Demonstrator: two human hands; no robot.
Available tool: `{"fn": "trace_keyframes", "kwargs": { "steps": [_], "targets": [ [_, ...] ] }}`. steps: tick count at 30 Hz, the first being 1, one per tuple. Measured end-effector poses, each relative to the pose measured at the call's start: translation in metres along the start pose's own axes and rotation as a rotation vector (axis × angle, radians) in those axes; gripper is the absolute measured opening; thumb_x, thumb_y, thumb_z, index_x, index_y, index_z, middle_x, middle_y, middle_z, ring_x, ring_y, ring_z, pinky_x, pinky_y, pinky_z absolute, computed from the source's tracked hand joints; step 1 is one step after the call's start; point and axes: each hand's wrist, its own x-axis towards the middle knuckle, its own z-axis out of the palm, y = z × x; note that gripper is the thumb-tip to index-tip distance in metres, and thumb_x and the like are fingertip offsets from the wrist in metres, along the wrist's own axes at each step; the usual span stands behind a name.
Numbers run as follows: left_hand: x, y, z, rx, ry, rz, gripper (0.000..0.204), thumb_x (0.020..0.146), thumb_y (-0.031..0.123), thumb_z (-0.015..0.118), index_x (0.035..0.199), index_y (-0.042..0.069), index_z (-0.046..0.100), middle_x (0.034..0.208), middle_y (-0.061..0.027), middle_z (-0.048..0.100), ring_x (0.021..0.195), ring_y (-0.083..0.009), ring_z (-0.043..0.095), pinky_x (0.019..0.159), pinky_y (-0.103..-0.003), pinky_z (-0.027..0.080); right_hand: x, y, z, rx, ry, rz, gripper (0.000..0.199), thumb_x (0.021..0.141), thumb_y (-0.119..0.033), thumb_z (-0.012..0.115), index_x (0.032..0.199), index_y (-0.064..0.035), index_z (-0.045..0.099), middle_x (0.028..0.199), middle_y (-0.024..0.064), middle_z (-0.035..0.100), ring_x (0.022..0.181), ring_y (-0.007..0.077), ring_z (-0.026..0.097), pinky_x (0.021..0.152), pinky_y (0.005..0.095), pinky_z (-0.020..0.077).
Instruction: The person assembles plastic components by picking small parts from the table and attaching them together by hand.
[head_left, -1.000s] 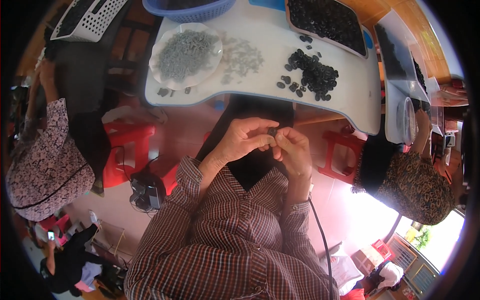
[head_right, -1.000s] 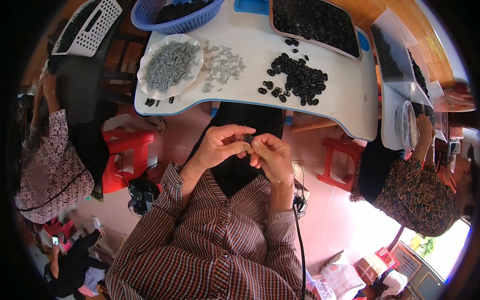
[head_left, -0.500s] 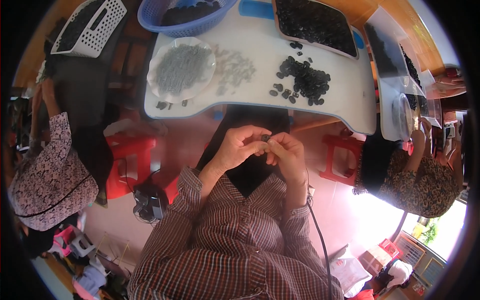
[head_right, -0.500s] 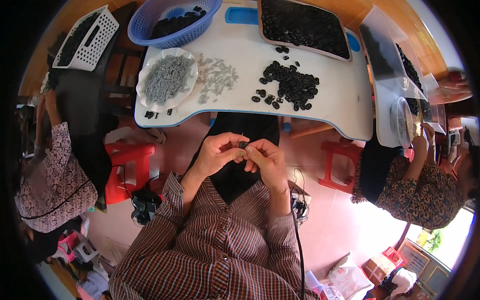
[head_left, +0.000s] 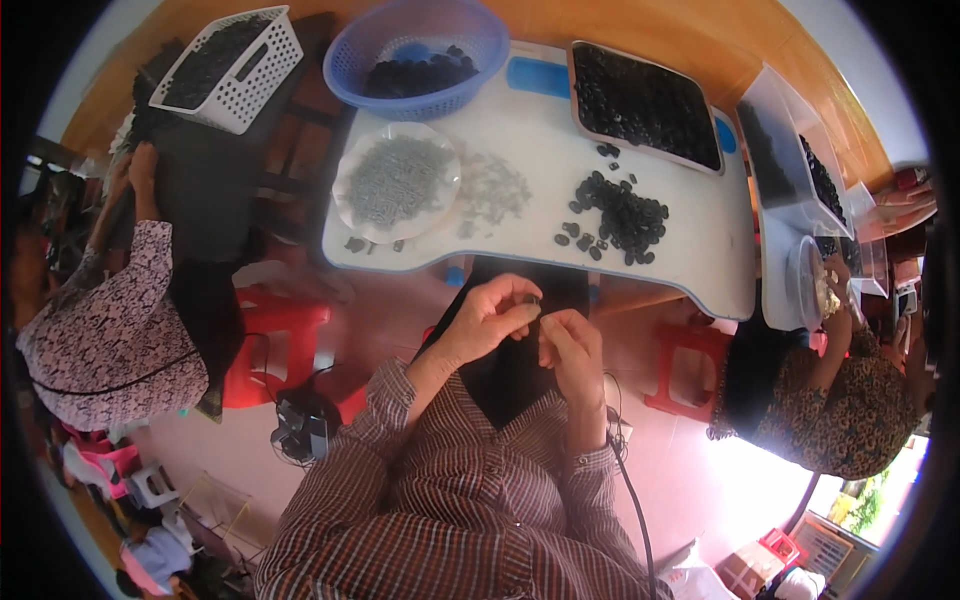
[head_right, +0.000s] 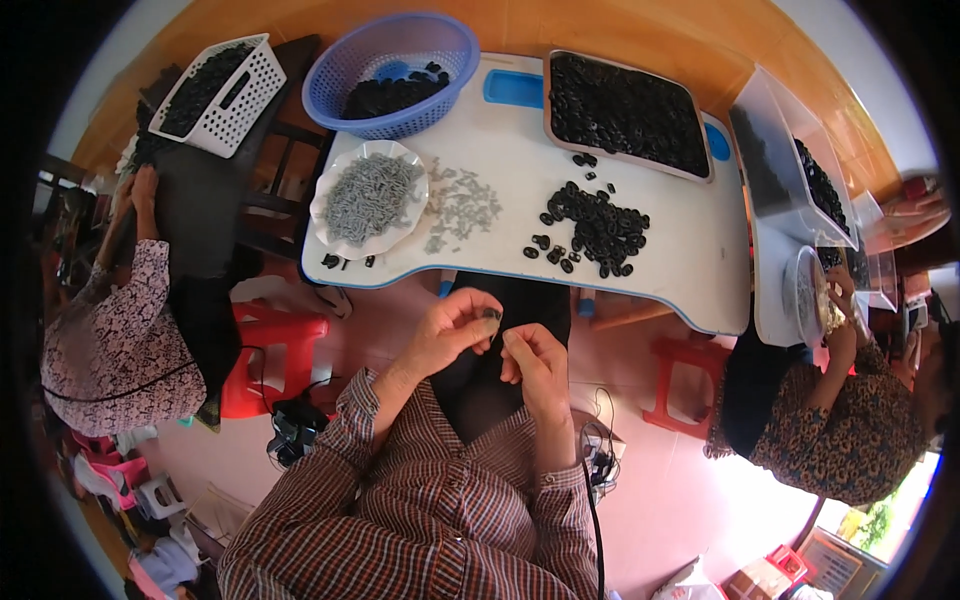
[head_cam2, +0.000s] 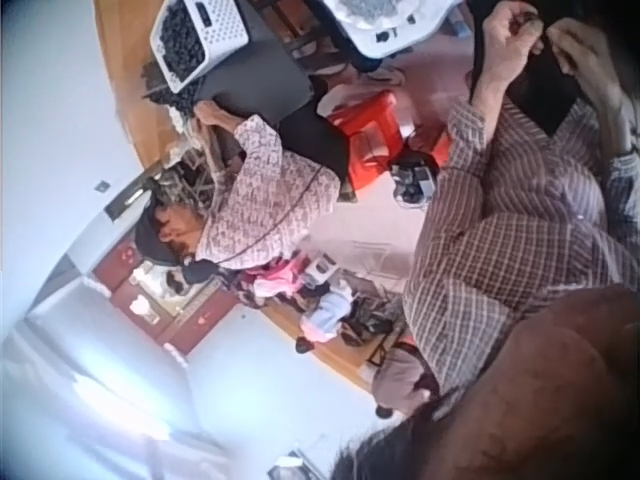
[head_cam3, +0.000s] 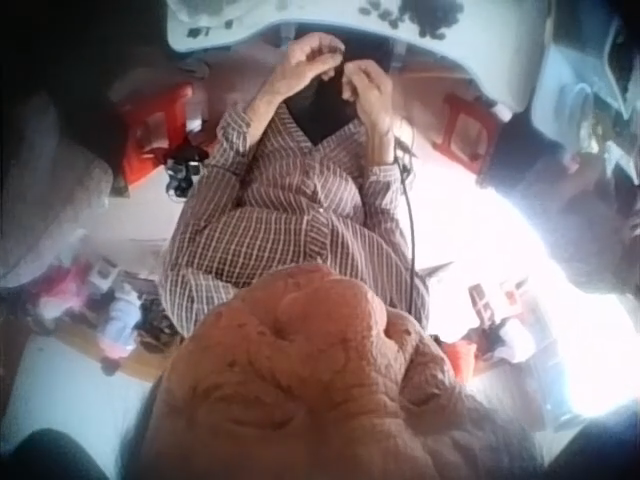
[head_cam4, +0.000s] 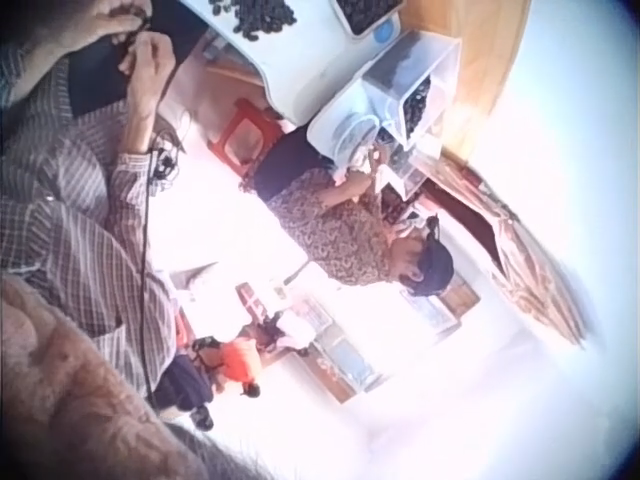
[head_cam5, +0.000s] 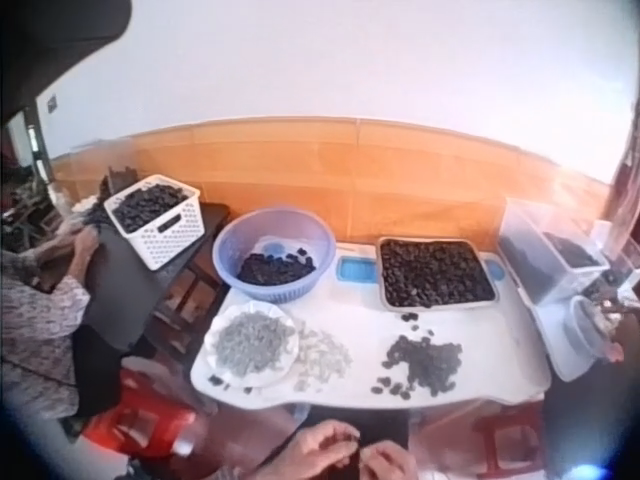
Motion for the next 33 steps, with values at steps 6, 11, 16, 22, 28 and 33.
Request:
{"fn": "trace_keyframes", "kwargs": {
  "steps": [6,11,16,22,28,33],
  "targets": [
    [0.041,0.080,-0.031,0.255,0.379,0.229,0.025,0.088,0.011,0.064,0.111,0.000,0.062,0.075,0.0003,0.059,0.062,-0.0059,0.055,0.058,-0.020,0.046,-0.001,0.002,0.003,-0.044,-0.033,0.007,0.014,0.092,-0.016,0.061,0.089,-0.0025,0.060,0.071,0.0005,0.059,0.052,0.0059,0.052,0.047,0.0184,0.0388],
    [0.099,0.154,-0.078,0.414,0.570,0.407,0.037,0.087,0.016,0.067,0.115,-0.006,0.059,0.077,-0.0034,0.062,0.063,-0.0074,0.057,0.058,-0.020,0.047,-0.003,-0.003,0.008,-0.054,-0.027,0.003,0.014,0.092,-0.015,0.061,0.089,-0.0023,0.060,0.072,0.0003,0.059,0.055,0.0053,0.053,0.049,0.0182,0.0395],
    [0.122,0.153,-0.081,0.675,0.739,0.469,0.043,0.086,0.018,0.069,0.118,-0.008,0.058,0.086,-0.0089,0.068,0.068,-0.0107,0.062,0.062,-0.024,0.051,0.000,-0.001,0.003,-0.015,-0.015,0.008,0.013,0.092,-0.015,0.061,0.090,-0.0026,0.060,0.074,0.0004,0.059,0.056,0.0053,0.053,0.050,0.0184,0.0399],
    [0.111,0.055,-0.030,1.091,0.334,0.581,0.010,0.083,0.009,0.066,0.090,0.003,0.070,0.080,-0.0120,0.065,0.069,-0.0226,0.063,0.064,-0.032,0.050,0.002,-0.001,0.001,-0.033,0.013,0.014,0.012,0.092,-0.015,0.061,0.091,-0.0030,0.060,0.074,0.0004,0.059,0.055,0.0055,0.054,0.050,0.0181,0.0400],
    [0.121,0.024,0.007,1.163,0.196,0.523,0.011,0.082,0.011,0.065,0.092,0.007,0.070,0.080,-0.0128,0.059,0.073,-0.0327,0.060,0.066,-0.040,0.048,0.005,0.008,-0.007,-0.062,0.063,0.018,0.012,0.092,-0.015,0.061,0.092,-0.0031,0.059,0.074,0.0002,0.059,0.055,0.0056,0.054,0.050,0.0181,0.0401],
    [0.129,0.028,0.017,1.316,0.111,0.402,0.012,0.084,0.013,0.062,0.092,0.008,0.069,0.086,-0.0122,0.058,0.080,-0.0323,0.060,0.070,-0.042,0.048,0.007,0.007,-0.007,-0.074,0.059,0.016,0.013,0.092,-0.015,0.061,0.091,-0.0023,0.059,0.073,0.0007,0.059,0.055,0.0060,0.055,0.050,0.0184,0.0406]
  ]
}}
